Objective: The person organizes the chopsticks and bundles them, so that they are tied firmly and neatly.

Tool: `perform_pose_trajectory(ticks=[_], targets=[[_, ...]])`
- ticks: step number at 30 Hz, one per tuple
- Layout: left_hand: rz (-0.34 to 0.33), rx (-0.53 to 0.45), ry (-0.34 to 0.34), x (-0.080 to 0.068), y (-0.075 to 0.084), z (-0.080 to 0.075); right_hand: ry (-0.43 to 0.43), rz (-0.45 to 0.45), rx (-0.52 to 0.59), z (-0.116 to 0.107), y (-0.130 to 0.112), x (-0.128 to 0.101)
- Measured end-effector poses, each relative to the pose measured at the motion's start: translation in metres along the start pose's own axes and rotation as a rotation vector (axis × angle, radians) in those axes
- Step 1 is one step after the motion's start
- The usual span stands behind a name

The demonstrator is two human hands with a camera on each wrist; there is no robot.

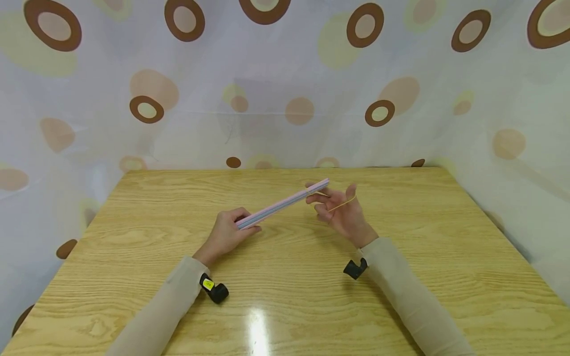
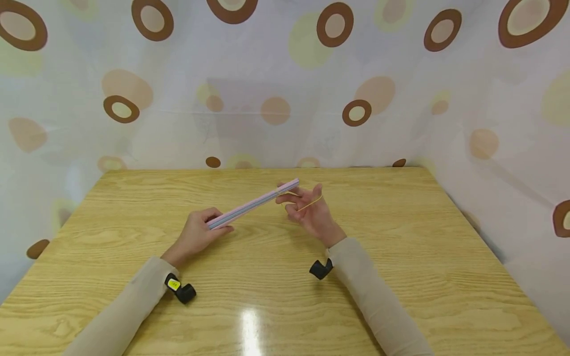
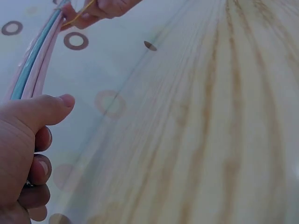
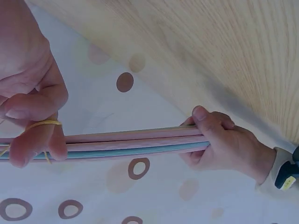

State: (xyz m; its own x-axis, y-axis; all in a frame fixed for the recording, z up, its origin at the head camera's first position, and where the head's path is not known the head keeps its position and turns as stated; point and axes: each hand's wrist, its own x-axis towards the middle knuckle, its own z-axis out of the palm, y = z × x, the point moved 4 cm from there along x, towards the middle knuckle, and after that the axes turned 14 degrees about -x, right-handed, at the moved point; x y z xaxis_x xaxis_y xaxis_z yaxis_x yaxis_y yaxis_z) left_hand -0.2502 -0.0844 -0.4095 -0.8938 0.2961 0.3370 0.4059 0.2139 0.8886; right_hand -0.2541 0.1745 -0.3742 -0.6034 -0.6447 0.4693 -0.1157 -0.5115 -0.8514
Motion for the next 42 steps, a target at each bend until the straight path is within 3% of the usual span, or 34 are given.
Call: perform_pose_trajectory(ticks=[5,11,15,18,23,28,34,38,42], targets=[[0.068,0.064,-0.009,-0.001,0.003,-0.003,-0.048,0.011,-0.009,-0.002,-0.004,-0.002],[0.255,0.228,0.019,-0.001,0.008,-0.007,-0.091,0.013,-0.037,-0.005,-0.005,-0.004],[0.371,0.355,0.036,-0.002,0.013,-0.009,-0.081,0.088,-0.047,-0.008,-0.003,-0.005],[0.417,0.418,0.037,-0.002,0.015,-0.010,-0.064,0.148,-0.129,-0.009,-0.002,-0.006],[0.444,0.474,0.021,-0.002,0.016,-0.010,0.011,0.222,-0.324,-0.011,0.000,-0.007],[0.451,0.511,-0.004,-0.002,0.017,-0.009,0.129,0.296,-0.441,-0.011,0.000,-0.007],[0.449,0.498,-0.001,-0.002,0.016,-0.010,0.262,0.403,-0.618,-0.012,0.001,-0.008],[0.449,0.479,0.024,-0.002,0.014,-0.009,0.330,0.454,-0.653,-0.013,0.003,-0.007],[0.422,0.451,0.038,-0.002,0.012,-0.008,0.365,0.450,-0.646,-0.013,0.004,-0.006]])
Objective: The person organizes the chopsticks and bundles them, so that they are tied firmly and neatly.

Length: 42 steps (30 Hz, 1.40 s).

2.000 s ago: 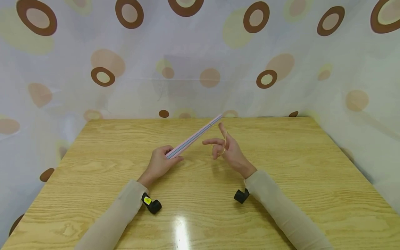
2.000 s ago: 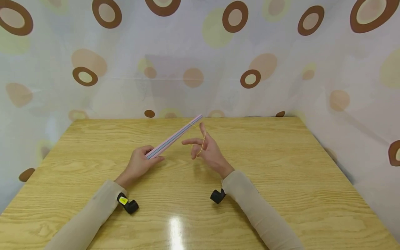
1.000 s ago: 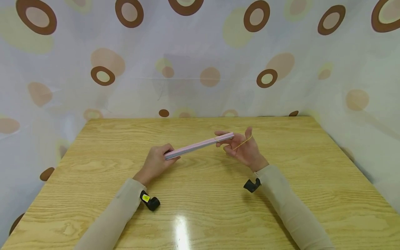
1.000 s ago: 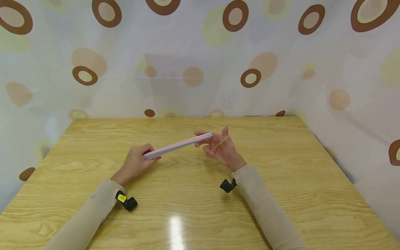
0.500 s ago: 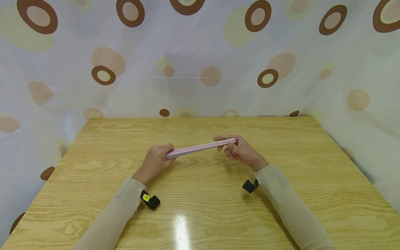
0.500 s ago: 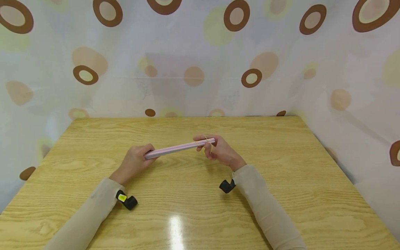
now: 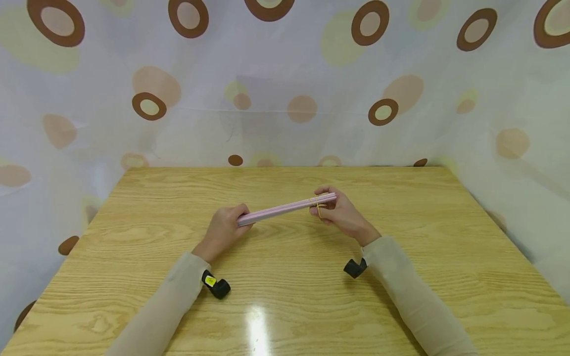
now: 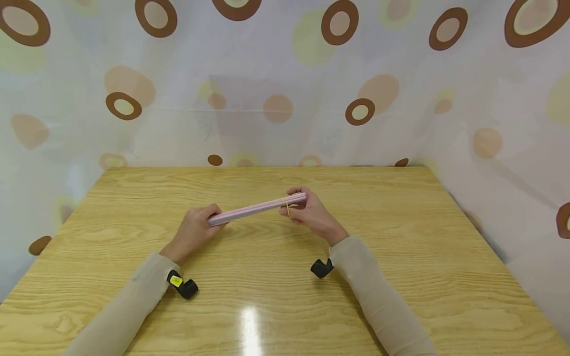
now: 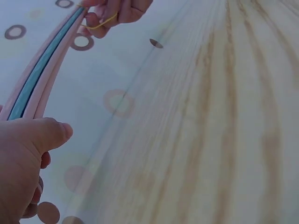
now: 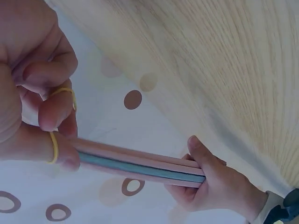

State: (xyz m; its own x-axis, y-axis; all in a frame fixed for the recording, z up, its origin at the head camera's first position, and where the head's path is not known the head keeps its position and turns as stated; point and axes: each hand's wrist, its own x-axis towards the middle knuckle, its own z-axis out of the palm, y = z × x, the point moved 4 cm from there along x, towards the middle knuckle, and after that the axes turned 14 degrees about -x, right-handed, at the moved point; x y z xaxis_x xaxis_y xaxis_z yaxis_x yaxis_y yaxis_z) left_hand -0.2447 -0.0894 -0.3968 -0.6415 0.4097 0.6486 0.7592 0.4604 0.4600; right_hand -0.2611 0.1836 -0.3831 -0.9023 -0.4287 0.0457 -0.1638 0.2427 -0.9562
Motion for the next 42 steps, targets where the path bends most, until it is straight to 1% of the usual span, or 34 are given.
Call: perform_pose_trajectory(ticks=[4,7,12,15,17,24,28,31,33,35,36,38,40,42], targets=[[-0.050,-0.036,0.010,0.000,-0.002,0.001,0.002,-0.009,0.017,-0.001,0.002,0.000],[-0.097,-0.085,0.013,-0.002,-0.004,0.003,0.000,-0.009,-0.005,0.000,0.003,0.000],[-0.205,-0.205,0.001,-0.002,-0.004,0.008,0.005,-0.012,-0.032,0.003,0.003,0.002],[-0.273,-0.247,0.008,-0.003,-0.006,0.010,0.009,-0.018,-0.037,0.004,0.003,0.002],[-0.313,-0.267,0.019,-0.004,-0.007,0.012,0.005,-0.028,-0.062,0.005,0.003,0.002],[-0.399,-0.336,0.007,-0.003,-0.006,0.022,0.003,-0.087,-0.242,0.010,0.005,-0.003],[-0.464,-0.365,0.029,-0.004,-0.005,0.022,-0.015,-0.120,-0.332,0.014,0.002,-0.002],[-0.498,-0.375,0.031,-0.004,-0.007,0.023,-0.090,-0.167,-0.426,0.017,0.001,-0.001],[-0.511,-0.378,0.021,-0.005,-0.009,0.024,-0.158,-0.212,-0.510,0.020,0.000,-0.001],[-0.517,-0.377,0.007,-0.005,-0.010,0.025,-0.228,-0.260,-0.572,0.023,-0.002,-0.003],[-0.521,-0.377,0.002,-0.005,-0.011,0.025,-0.245,-0.279,-0.601,0.025,-0.003,-0.003],[-0.530,-0.376,0.002,-0.005,-0.011,0.024,-0.242,-0.307,-0.637,0.027,-0.007,-0.003],[-0.541,-0.377,0.013,-0.006,-0.011,0.023,-0.200,-0.323,-0.661,0.030,-0.011,-0.002],[-0.557,-0.378,0.028,-0.007,-0.011,0.021,-0.139,-0.330,-0.683,0.032,-0.013,-0.001]])
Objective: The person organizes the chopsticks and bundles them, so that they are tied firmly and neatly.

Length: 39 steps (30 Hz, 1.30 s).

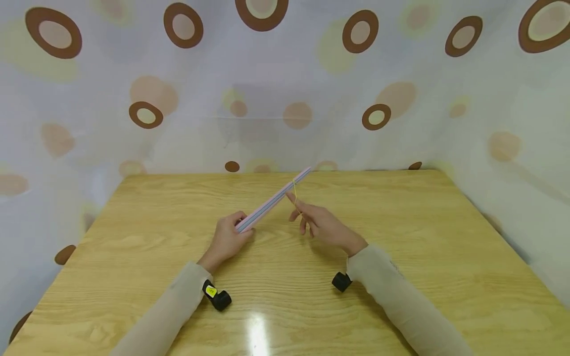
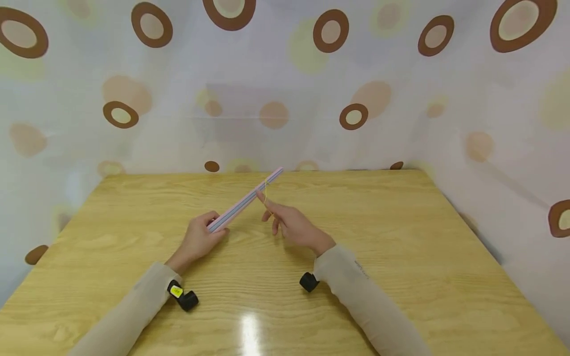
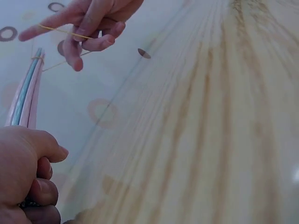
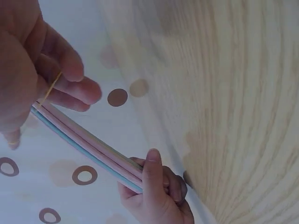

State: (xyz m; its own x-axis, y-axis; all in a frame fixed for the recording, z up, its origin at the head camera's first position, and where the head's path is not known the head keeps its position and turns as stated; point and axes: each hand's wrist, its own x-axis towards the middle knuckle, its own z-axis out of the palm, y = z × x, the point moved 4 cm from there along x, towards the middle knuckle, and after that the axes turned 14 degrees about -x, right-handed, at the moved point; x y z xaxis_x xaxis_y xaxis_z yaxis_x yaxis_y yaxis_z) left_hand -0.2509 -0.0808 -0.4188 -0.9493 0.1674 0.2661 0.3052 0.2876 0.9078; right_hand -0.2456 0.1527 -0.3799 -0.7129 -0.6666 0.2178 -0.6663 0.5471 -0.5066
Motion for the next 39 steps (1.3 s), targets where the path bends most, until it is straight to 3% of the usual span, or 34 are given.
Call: perform_pose_trajectory(ticks=[4,8,10,17,22,29,31,34,39], targets=[[-0.023,-0.005,0.020,-0.005,0.001,-0.001,0.143,0.041,0.059,0.003,-0.001,0.002],[-0.026,0.003,0.035,-0.008,0.002,-0.001,0.274,0.062,0.294,0.004,0.001,0.001],[-0.018,0.005,0.042,-0.008,0.003,-0.001,0.293,0.057,0.407,0.004,0.000,0.000],[0.024,0.019,0.041,-0.004,0.006,0.000,0.228,0.076,0.640,0.003,0.000,-0.003],[0.035,0.015,0.019,-0.004,0.006,0.002,0.202,0.012,0.793,0.000,0.000,-0.007],[0.073,0.018,-0.006,-0.004,0.010,0.001,0.183,0.154,1.190,-0.007,0.003,-0.006],[0.082,0.023,-0.021,-0.004,0.010,0.002,0.184,0.125,1.238,-0.009,0.004,-0.007],[0.122,0.038,-0.035,-0.005,0.011,0.000,0.161,0.023,1.191,-0.010,0.005,-0.010],[0.235,0.080,-0.047,-0.001,0.015,-0.003,0.135,-0.078,1.325,-0.011,0.011,-0.011]])
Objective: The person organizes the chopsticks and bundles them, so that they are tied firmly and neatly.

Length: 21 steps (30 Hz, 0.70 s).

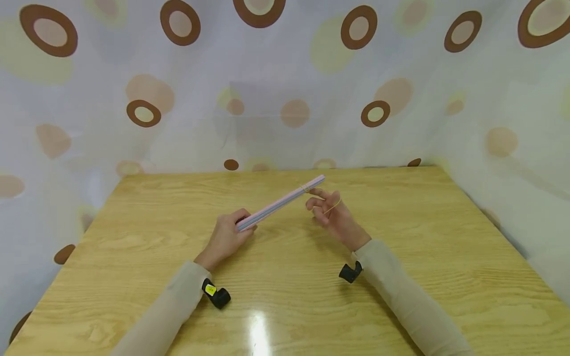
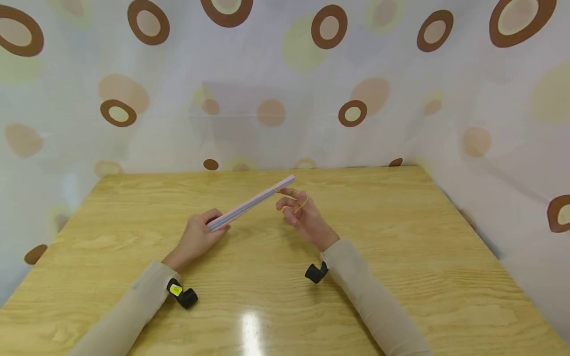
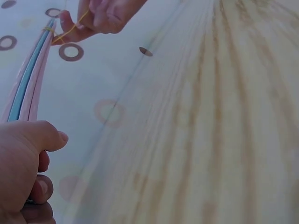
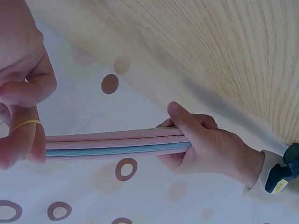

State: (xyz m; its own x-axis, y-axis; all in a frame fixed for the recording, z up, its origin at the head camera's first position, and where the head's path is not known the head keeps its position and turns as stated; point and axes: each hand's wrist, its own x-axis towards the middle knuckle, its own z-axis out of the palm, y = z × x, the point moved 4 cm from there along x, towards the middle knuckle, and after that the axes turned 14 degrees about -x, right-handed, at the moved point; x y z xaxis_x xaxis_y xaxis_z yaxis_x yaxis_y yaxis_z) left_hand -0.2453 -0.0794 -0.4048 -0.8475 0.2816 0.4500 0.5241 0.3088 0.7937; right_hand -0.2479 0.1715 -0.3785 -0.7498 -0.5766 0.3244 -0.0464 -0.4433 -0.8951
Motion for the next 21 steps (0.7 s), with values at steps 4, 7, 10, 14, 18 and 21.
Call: perform_pose_trajectory(ticks=[4,7,10,14,18,21], targets=[[0.060,0.026,-0.019,0.002,-0.001,-0.004,-0.062,-0.027,0.106,-0.002,0.001,0.001],[0.092,0.051,-0.033,0.001,-0.002,-0.006,-0.114,-0.041,0.127,-0.001,0.002,0.001],[0.126,0.080,-0.044,0.002,-0.003,-0.008,-0.138,-0.053,0.116,-0.001,0.001,0.002],[0.190,0.151,-0.036,0.001,0.000,-0.011,-0.142,-0.056,0.073,-0.002,0.000,0.003],[0.272,0.257,-0.006,0.001,0.007,-0.013,-0.128,-0.039,0.039,-0.005,-0.002,0.003],[0.327,0.323,-0.007,0.003,0.015,-0.012,-0.124,-0.033,0.061,-0.010,-0.006,0.002]])
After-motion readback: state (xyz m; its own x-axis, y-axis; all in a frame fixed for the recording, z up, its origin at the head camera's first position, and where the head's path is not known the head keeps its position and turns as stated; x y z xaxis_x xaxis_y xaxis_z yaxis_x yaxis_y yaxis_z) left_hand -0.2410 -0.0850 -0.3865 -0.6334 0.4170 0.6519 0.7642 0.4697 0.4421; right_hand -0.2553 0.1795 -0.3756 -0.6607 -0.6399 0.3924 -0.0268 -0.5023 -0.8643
